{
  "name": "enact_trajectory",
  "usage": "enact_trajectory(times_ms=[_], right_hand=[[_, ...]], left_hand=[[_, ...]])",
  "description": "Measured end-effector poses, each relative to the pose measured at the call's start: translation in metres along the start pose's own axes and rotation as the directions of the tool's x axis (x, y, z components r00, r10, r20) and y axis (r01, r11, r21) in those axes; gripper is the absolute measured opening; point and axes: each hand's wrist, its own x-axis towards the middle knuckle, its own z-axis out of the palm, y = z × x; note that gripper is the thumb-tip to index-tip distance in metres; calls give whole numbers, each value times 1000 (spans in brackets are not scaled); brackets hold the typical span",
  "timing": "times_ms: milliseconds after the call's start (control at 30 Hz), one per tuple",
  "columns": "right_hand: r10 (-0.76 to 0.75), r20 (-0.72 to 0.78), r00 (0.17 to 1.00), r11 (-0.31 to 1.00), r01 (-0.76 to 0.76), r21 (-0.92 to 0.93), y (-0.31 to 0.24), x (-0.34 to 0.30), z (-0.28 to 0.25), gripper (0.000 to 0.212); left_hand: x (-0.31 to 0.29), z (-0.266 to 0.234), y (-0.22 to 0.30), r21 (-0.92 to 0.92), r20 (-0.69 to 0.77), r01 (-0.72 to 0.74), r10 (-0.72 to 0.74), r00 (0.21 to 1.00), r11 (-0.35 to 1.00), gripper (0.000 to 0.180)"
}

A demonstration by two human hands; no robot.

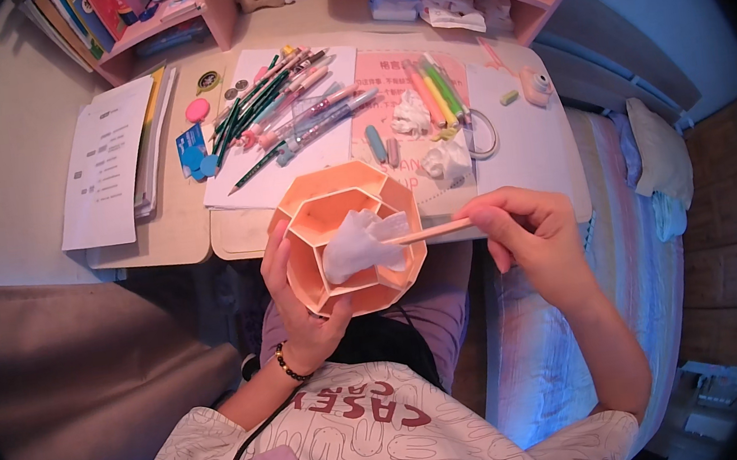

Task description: The person wipes the inside of a peach-colored geometric paper organizer with a white tissue, then places several pens and pencils into its compartments. The organizer is held in the lap area while the person sits at a desk.

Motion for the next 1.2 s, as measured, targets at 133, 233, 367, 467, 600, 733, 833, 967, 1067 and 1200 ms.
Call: enact_trajectory(times_ms=[133,233,367,467,600,733,833,967,1067,1200], right_hand=[[-7,-69,998,1000,8,12,11,-4,0,16],[-135,-75,988,985,126,-116,7,-10,17,13],[-74,-25,997,997,74,1,11,-6,22,16],[98,5,995,973,-97,209,27,2,15,21],[226,62,972,824,-225,520,56,7,21,26],[225,116,967,659,-239,713,56,15,22,28],[181,78,980,619,-175,766,60,21,17,28],[207,17,978,575,-135,807,69,30,6,28],[263,-79,962,568,-88,818,72,34,-6,30],[283,-211,935,587,5,810,88,38,-35,30]], left_hand=[[-1,0,0,-8,4,9,-9,1000,1000,87],[0,-2,1,43,25,11,-12,1000,999,89],[8,-6,6,101,55,1,-7,998,995,89],[18,-8,11,131,60,14,-22,998,991,87],[25,-7,8,121,45,38,-44,998,992,84],[27,-9,8,134,58,59,-67,996,989,85],[26,-10,8,119,53,54,-61,997,991,86],[28,-10,8,137,92,56,-69,993,989,81],[41,-14,12,139,143,77,-97,985,987,80],[72,-31,20,183,340,60,-121,932,981,80]])
